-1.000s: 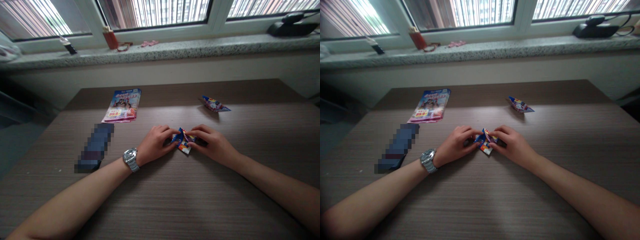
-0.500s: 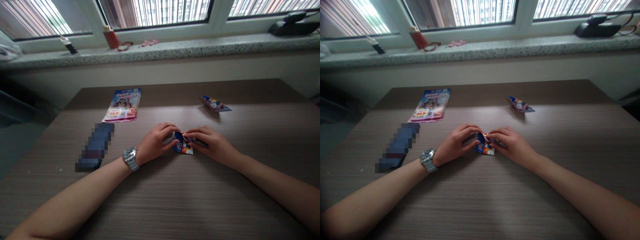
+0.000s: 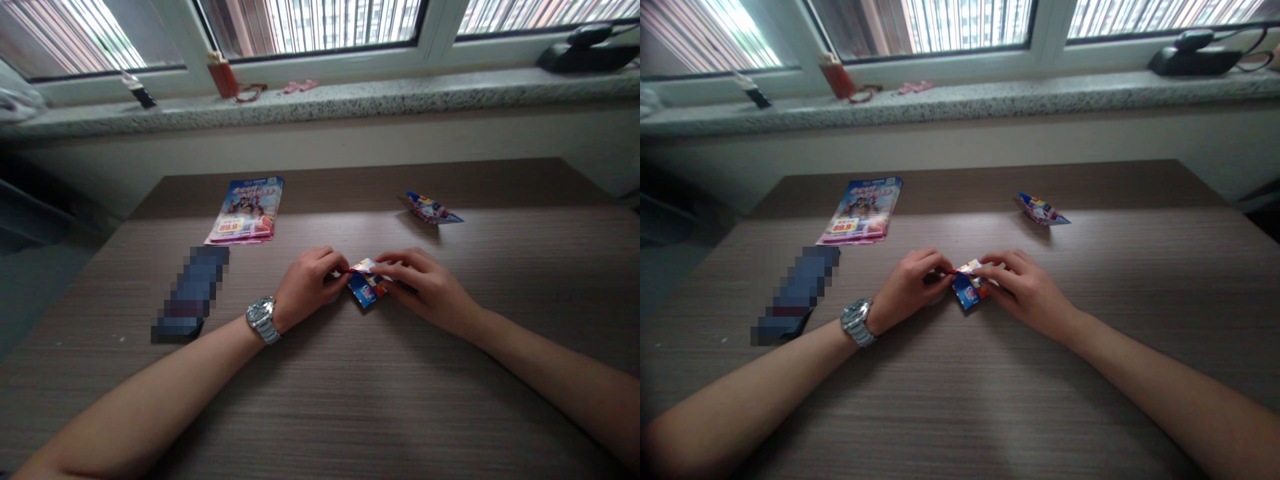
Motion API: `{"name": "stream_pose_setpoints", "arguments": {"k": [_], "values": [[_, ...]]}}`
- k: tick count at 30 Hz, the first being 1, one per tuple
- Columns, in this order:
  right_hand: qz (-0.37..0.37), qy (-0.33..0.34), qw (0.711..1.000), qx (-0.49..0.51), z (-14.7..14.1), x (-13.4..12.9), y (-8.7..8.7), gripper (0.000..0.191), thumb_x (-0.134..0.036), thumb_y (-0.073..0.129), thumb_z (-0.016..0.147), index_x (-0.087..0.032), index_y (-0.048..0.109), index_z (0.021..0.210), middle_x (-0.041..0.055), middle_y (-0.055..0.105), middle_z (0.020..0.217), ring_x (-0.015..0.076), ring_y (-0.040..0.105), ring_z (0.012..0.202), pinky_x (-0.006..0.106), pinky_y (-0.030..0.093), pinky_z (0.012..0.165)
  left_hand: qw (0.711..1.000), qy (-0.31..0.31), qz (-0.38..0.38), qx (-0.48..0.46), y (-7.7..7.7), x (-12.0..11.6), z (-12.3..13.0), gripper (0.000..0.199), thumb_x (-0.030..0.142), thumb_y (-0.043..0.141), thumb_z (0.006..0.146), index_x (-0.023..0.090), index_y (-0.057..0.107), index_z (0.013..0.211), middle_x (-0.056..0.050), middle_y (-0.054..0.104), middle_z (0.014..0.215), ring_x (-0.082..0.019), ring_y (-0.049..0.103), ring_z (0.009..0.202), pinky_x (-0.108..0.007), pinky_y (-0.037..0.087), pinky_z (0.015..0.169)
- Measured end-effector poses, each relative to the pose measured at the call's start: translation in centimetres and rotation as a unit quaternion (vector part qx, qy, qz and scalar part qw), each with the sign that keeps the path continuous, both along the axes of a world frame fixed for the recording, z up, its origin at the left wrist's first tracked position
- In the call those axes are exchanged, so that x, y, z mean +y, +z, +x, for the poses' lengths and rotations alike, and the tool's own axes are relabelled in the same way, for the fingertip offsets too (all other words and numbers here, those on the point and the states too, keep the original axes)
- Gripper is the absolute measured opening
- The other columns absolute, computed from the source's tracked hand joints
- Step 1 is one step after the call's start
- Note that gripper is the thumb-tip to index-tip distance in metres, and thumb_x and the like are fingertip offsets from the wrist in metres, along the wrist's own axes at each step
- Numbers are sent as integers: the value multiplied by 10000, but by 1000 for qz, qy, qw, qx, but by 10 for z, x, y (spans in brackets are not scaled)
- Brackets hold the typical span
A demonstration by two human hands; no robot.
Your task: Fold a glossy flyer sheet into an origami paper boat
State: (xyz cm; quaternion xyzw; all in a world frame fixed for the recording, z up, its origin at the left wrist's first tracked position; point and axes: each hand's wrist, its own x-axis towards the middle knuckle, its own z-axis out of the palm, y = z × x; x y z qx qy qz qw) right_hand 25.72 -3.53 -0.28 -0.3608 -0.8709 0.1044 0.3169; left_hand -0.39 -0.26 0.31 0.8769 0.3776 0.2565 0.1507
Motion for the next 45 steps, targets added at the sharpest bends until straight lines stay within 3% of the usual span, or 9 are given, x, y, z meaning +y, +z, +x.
{"name": "stream_pose_setpoints", "arguments": {"k": [8,14,18,21,24,33,45], "values": [[47,64,993,-81,0,-4,3,327,-184,596,977,-197,653,1299,130,678,1288,270,632,1114,441,549,955,1000,9,-15,12,2,-2,1,37,216,652,919,183,634,924,-21,641,889,-163,579,811,-294,426,764],[10,75,992,-104,2,0,-1,359,-171,530,1004,-225,634,1344,103,640,1402,277,627,1224,460,543,1016,999,-12,-28,10,4,-3,2,63,244,631,939,184,628,917,-33,639,891,-171,582,816,-298,449,757],[-23,104,992,-66,4,2,-1,367,-162,544,993,-241,634,1339,94,609,1449,258,579,1323,434,504,1098,998,-41,-42,-25,6,-3,1,168,291,618,959,190,640,1091,-79,649,1075,-207,612,992,-341,496,892],[-47,126,990,-41,5,4,-2,365,-136,546,983,-238,643,1319,94,608,1452,241,562,1351,404,489,1123,994,-85,-51,-50,8,-3,0,301,292,609,972,203,593,1259,-105,622,1269,-234,584,1193,-389,462,1053],[-61,137,988,-23,7,6,-3,354,-133,558,973,-241,645,1299,90,605,1456,237,566,1348,394,491,1123,989,-120,-66,-48,9,-3,-1,367,277,589,985,211,543,1343,-107,616,1335,-233,578,1244,-392,451,1081],[-64,106,992,9,3,5,-1,337,-165,575,981,-259,623,1301,82,688,1339,232,612,1290,464,480,1131,994,-104,-38,14,7,-6,1,462,422,685,924,221,582,1327,-114,627,1271,-261,599,1133,-428,487,1009],[-56,45,997,7,-2,2,-5,299,-208,615,966,-256,656,1258,115,684,1252,247,650,1164,419,562,972,995,-96,-36,20,4,-6,0,454,487,689,913,272,636,1310,-108,596,1229,-249,586,1084,-418,496,968]]}}
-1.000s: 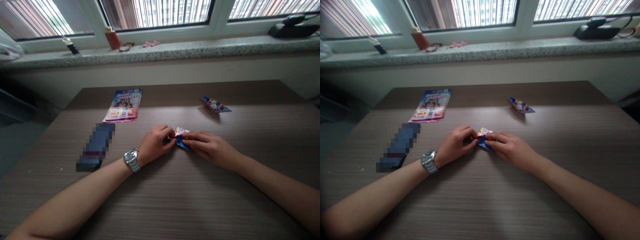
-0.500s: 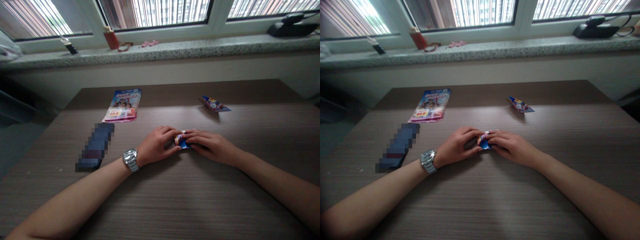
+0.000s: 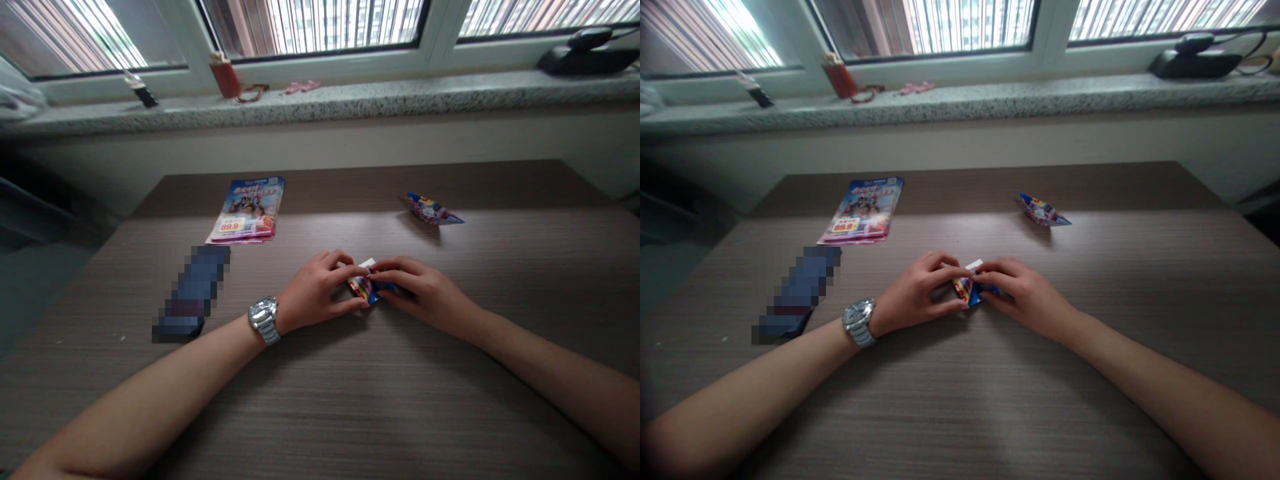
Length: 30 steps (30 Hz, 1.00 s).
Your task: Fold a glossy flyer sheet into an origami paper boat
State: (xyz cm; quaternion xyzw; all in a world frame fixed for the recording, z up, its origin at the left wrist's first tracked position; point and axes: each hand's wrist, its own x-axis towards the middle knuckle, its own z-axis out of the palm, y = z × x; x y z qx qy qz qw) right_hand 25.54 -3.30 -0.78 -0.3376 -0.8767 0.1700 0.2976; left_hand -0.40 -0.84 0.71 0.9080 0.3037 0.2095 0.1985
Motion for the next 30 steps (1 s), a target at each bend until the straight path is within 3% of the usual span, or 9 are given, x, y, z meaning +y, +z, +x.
{"name": "stream_pose_setpoints", "arguments": {"k": [11,17,21,30], "values": [[-35,0,999,7,-1,-1,1,279,-191,609,964,-267,668,1226,105,663,1259,241,639,1165,419,552,976,1000,-8,7,-2,-4,3,0,338,442,692,923,239,660,1191,-99,595,1229,-239,590,1088,-405,496,968],[-41,-10,999,34,-5,0,8,160,-235,649,946,-262,708,1092,88,712,1134,248,662,1080,432,548,931,1000,-14,15,11,-3,3,0,314,407,718,910,238,643,1164,-92,612,1227,-237,590,1092,-398,486,964],[-85,-9,995,55,-6,1,11,82,-270,668,943,-241,698,1014,74,713,1044,226,663,1000,392,540,883,999,-19,19,18,-3,3,1,322,429,702,919,233,636,1167,-94,607,1251,-237,590,1097,-398,477,966],[-130,3,991,25,-7,-1,11,127,-333,654,959,-273,747,1021,59,652,1012,220,623,997,385,512,903,1000,-15,9,16,-2,2,2,320,450,673,935,245,643,1178,-98,607,1242,-238,590,1106,-392,475,971]]}}
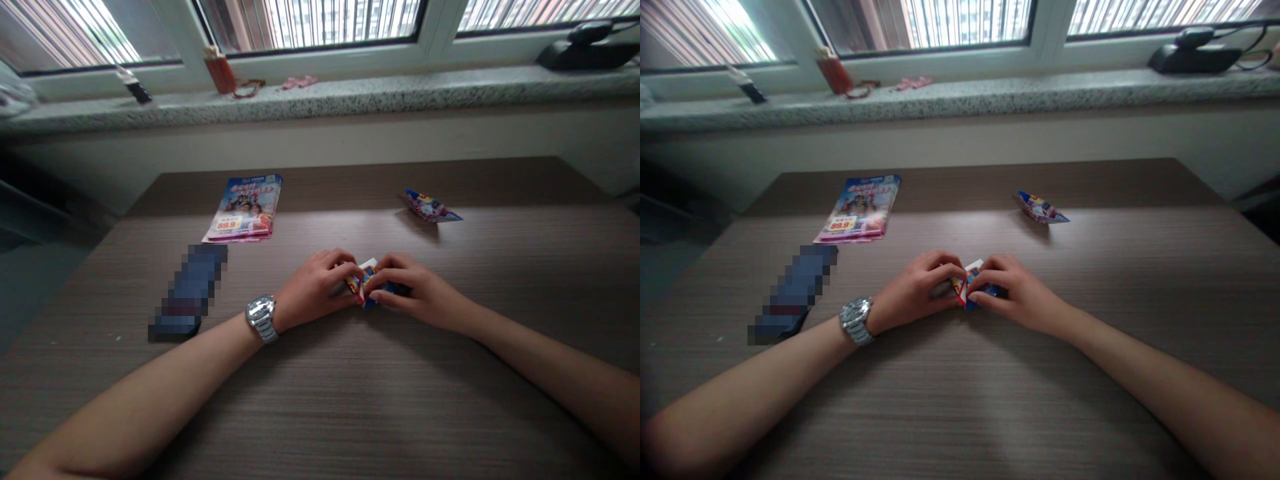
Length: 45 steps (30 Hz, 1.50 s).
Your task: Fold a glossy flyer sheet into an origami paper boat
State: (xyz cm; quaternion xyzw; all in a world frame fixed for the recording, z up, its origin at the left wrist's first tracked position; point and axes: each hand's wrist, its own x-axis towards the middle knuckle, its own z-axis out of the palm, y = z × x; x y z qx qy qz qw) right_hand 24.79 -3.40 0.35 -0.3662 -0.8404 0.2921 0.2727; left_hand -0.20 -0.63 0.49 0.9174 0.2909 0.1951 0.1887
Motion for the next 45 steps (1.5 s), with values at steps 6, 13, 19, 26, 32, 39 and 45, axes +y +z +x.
{"name": "stream_pose_setpoints", "arguments": {"k": [6,13,19,26,32,39,45], "values": [[-18,-9,1000,2,-2,0,1,129,-323,629,971,-236,712,924,64,644,1008,224,606,998,392,499,895,1000,-3,12,2,-1,0,0,334,469,662,939,233,635,1174,-97,609,1233,-245,588,1115,-394,470,980],[-8,-29,1000,-8,-4,0,1,29,-252,649,944,-225,661,942,45,653,951,214,596,951,362,472,847,1000,-9,17,13,0,0,2,332,472,651,948,235,634,1180,-96,609,1233,-238,590,1095,-381,467,959],[3,-32,999,-3,-4,-1,0,32,-236,680,919,-227,652,907,36,657,947,208,602,936,347,466,834,1000,-9,19,13,0,0,2,328,472,642,954,228,635,1174,-90,613,1226,-235,589,1097,-375,462,964],[29,-25,999,-6,-4,0,-5,34,-243,698,916,-215,678,915,57,649,972,218,607,950,357,479,840,1000,-9,23,14,-2,0,2,301,456,648,954,228,640,1151,-81,613,1216,-229,590,1088,-363,459,960],[77,10,997,-5,1,2,-7,96,-265,651,961,-212,717,1004,81,661,992,216,616,947,361,498,829,1000,-10,24,13,-3,1,1,304,460,639,959,230,637,1159,-75,615,1207,-232,589,1089,-365,456,951],[127,46,991,-19,9,1,-9,179,-220,602,990,-224,703,1138,92,686,1086,199,630,979,331,519,831,1000,-12,23,7,-2,1,0,301,450,637,963,226,637,1164,-79,615,1202,-224,593,1073,-359,462,941],[154,60,985,-44,11,2,-10,143,-214,599,993,-219,686,1106,81,713,1094,197,635,950,324,516,797,1000,-13,20,1,-2,0,0,304,447,647,957,229,637,1167,-86,623,1201,-228,599,1064,-367,473,935]]}}
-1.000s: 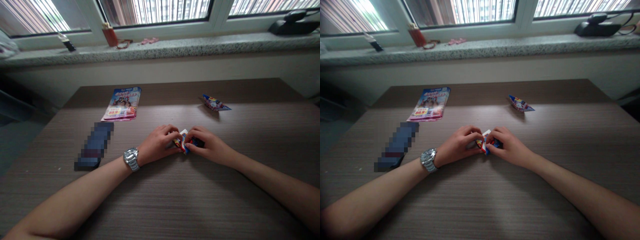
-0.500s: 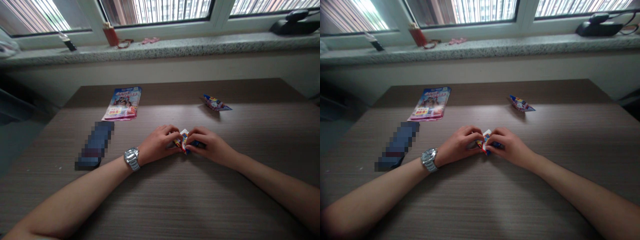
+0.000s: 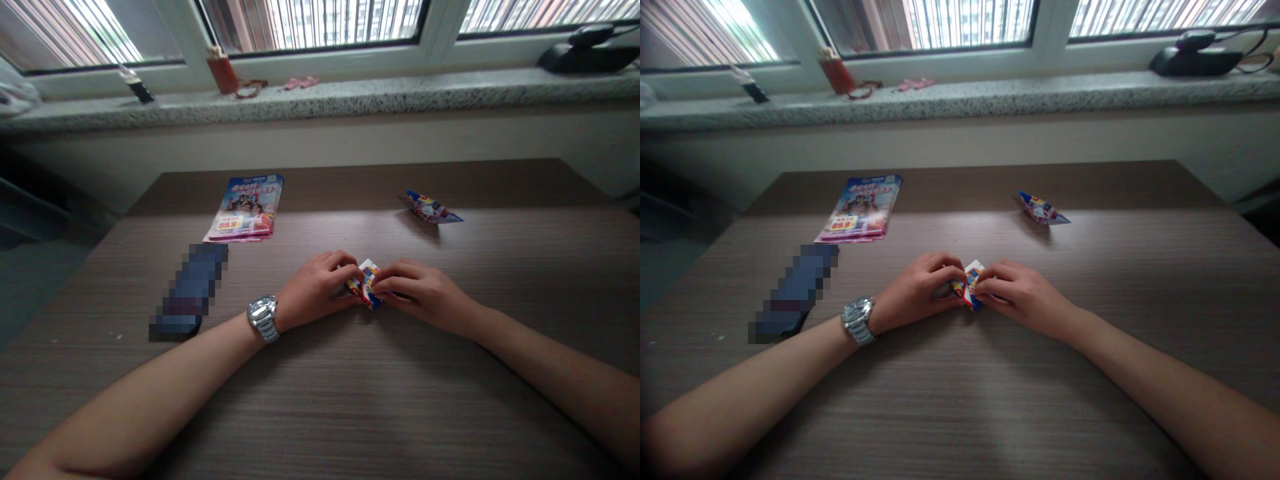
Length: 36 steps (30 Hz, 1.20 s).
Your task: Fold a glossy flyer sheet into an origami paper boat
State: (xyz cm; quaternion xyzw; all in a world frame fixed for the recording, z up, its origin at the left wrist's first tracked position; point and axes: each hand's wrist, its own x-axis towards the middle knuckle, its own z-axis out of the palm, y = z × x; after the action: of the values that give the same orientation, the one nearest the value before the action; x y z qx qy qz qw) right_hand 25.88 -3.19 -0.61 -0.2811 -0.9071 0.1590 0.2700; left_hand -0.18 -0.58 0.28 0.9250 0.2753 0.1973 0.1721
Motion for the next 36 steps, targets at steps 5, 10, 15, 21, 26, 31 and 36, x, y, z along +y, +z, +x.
{"name": "stream_pose_setpoints", "arguments": {"k": [5,10,15,21,26,31,36], "values": [[29,30,999,-31,2,0,6,141,-200,584,993,-199,689,1088,96,712,1112,210,633,971,350,523,843,1000,0,1,-1,1,0,1,305,452,650,953,218,641,1148,-93,626,1192,-228,605,1054,-366,480,925],[55,35,997,-52,4,0,6,180,-195,599,978,-200,700,1126,110,705,1163,226,639,990,367,542,854,1000,-2,0,-2,2,0,0,304,449,649,954,218,644,1151,-93,626,1194,-227,609,1061,-367,483,935],[68,47,995,-57,7,0,4,264,-199,610,972,-200,672,1229,120,683,1251,244,635,1056,399,559,892,1000,-3,4,-7,0,1,0,283,428,650,955,214,642,1140,-97,629,1193,-227,614,1059,-365,488,922],[73,67,993,-68,9,1,6,271,-179,602,972,-217,666,1233,92,689,1291,246,632,1128,409,558,964,1000,-10,-3,-4,1,1,0,280,415,643,962,218,639,1161,-97,624,1209,-231,605,1086,-372,480,946],[80,72,992,-61,8,0,7,232,-177,603,972,-198,677,1191,94,691,1288,243,626,1133,407,556,981,1000,-14,-3,-4,0,1,0,259,382,669,950,225,634,1153,-77,635,1233,-231,604,1104,-371,470,971],[82,71,991,-72,9,0,7,299,-176,607,965,-202,665,1257,110,676,1319,254,627,1157,410,556,982,1000,-25,-12,-11,0,1,0,251,368,666,956,225,625,1158,-63,646,1254,-224,611,1118,-372,473,990],[97,59,991,-76,10,-2,7,364,-196,612,962,-227,650,1322,125,671,1318,255,656,1098,419,581,923,999,-30,-31,-21,1,1,0,233,342,671,953,227,632,1153,-72,643,1256,-224,620,1122,-372,492,984]]}}
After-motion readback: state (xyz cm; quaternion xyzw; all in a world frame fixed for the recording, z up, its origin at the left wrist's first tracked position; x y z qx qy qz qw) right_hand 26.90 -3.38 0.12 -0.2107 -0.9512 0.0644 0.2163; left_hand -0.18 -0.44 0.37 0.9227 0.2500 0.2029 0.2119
